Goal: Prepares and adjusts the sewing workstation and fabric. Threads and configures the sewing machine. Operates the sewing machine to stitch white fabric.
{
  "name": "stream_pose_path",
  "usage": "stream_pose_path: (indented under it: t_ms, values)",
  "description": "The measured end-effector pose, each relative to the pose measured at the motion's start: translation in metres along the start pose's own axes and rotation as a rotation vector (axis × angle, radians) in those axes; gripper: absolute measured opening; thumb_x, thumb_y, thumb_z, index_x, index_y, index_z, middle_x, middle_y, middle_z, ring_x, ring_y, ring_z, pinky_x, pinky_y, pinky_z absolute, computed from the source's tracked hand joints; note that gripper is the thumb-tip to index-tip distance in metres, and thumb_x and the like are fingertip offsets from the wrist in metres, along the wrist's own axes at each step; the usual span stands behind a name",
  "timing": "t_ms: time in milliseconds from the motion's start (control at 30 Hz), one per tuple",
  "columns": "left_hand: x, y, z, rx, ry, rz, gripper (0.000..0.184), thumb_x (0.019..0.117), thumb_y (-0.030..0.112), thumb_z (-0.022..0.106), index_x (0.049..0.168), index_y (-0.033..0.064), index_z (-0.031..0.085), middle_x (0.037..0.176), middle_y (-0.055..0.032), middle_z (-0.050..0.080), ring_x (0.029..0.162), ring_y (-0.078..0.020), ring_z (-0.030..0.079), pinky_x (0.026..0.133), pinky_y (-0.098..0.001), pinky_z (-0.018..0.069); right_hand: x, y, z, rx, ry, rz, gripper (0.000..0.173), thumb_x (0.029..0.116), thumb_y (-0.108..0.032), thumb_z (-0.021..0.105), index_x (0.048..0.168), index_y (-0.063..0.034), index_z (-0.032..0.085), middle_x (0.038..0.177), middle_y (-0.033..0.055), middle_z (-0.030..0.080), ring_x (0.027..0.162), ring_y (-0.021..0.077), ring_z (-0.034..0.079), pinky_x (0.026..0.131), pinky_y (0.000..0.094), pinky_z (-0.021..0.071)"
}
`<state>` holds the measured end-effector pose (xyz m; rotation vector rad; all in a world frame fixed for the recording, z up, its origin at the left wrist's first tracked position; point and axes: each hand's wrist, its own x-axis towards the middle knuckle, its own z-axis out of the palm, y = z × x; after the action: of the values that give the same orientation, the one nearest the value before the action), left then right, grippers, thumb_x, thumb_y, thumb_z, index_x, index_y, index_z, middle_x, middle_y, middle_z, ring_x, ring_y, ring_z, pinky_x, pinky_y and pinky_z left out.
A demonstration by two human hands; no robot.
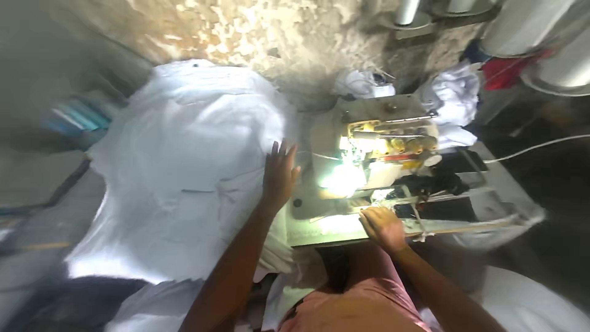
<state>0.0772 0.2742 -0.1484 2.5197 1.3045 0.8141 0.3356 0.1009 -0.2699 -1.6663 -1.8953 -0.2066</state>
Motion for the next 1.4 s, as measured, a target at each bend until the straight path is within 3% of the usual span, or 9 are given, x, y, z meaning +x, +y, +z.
stream_pose_path:
  t_ms: [100,167,233,300,367,433,700,1133,1400]
  values:
    - [0.031,0.000,0.004,0.053,-0.229,-0.067,0.062,0.1017,0.014,0.062,0.156,0.0004,0.037,0.159,-0.0275,0.037,0.152,-0.0476,0.026,0.120,-0.0679,0.0164,-0.002,-0.001,0.002,-0.001,0.005,0.003,0.029,0.0992,-0.024,0.055,0.099,-0.0050,0.078,0.098,0.0132,0.077,0.089,0.0336,0.074,0.076,0.0481,0.0594]
    - [0.045,0.001,0.003,0.107,-0.401,-0.127,0.063,0.1032,0.020,0.061,0.158,0.0028,0.035,0.144,-0.0284,0.055,0.141,-0.0467,0.045,0.121,-0.0685,0.0148,-0.002,-0.001,0.003,-0.010,0.021,-0.002,0.030,0.0993,-0.024,0.055,0.099,-0.0059,0.078,0.098,0.0118,0.077,0.089,0.0321,0.074,0.076,0.0463,0.0594]
    - [0.050,-0.001,-0.003,0.137,-0.544,-0.151,0.055,0.1048,0.028,0.060,0.151,0.0019,0.047,0.122,-0.0275,0.068,0.122,-0.0452,0.061,0.119,-0.0695,0.0161,-0.003,0.000,0.004,-0.019,0.036,-0.007,0.029,0.0988,-0.024,0.055,0.098,-0.0064,0.078,0.097,0.0107,0.077,0.088,0.0307,0.074,0.074,0.0449,0.0591]
    - [0.047,-0.008,-0.014,0.122,-0.569,-0.137,0.045,0.1038,0.032,0.062,0.138,0.0031,0.061,0.107,-0.0252,0.072,0.108,-0.0441,0.067,0.115,-0.0694,0.0245,-0.002,0.001,0.004,-0.027,0.055,-0.013,0.029,0.0983,-0.024,0.055,0.097,-0.0069,0.078,0.096,0.0100,0.077,0.087,0.0302,0.074,0.073,0.0445,0.0592]
    - [0.036,-0.021,-0.025,0.069,-0.504,-0.102,0.035,0.1019,0.031,0.065,0.123,0.0037,0.071,0.090,-0.0221,0.072,0.089,-0.0404,0.068,0.098,-0.0660,0.0420,-0.001,0.000,0.005,-0.019,0.054,-0.008,0.028,0.0982,-0.024,0.055,0.096,-0.0067,0.078,0.095,0.0102,0.077,0.086,0.0302,0.074,0.072,0.0446,0.0591]
    - [0.022,-0.035,-0.031,0.019,-0.435,-0.070,0.027,0.1005,0.026,0.067,0.112,0.0025,0.075,0.081,-0.0190,0.070,0.078,-0.0360,0.067,0.084,-0.0610,0.0492,-0.003,-0.002,0.003,0.001,0.028,0.005,0.028,0.0987,-0.023,0.056,0.098,-0.0056,0.078,0.097,0.0120,0.077,0.089,0.0322,0.074,0.074,0.0471,0.0595]
    - [-0.006,-0.061,-0.033,0.146,-0.215,-0.019,0.023,0.1017,0.013,0.064,0.116,-0.0015,0.073,0.103,-0.0247,0.073,0.103,-0.0439,0.069,0.109,-0.0698,0.0328,-0.003,-0.001,0.004,-0.022,0.050,-0.017,0.028,0.0986,-0.023,0.056,0.097,-0.0060,0.078,0.097,0.0112,0.077,0.089,0.0308,0.074,0.073,0.0444,0.0595]
    - [-0.013,-0.066,-0.027,0.324,-0.090,-0.013,0.022,0.1043,0.009,0.057,0.110,-0.0037,0.073,0.105,-0.0281,0.071,0.104,-0.0481,0.068,0.106,-0.0703,0.0345,-0.002,-0.002,0.004,-0.014,0.052,-0.011,0.026,0.0975,-0.021,0.057,0.095,-0.0056,0.078,0.096,0.0113,0.077,0.087,0.0307,0.074,0.072,0.0442,0.0592]
    - [-0.017,-0.077,-0.036,0.314,-0.135,-0.076,0.025,0.1033,0.002,0.055,0.123,-0.0036,0.068,0.115,-0.0323,0.067,0.112,-0.0526,0.063,0.108,-0.0719,0.0318,-0.003,-0.001,0.005,-0.003,0.053,-0.009,0.025,0.0967,-0.020,0.058,0.097,-0.0046,0.078,0.097,0.0122,0.076,0.088,0.0318,0.074,0.073,0.0451,0.0593]
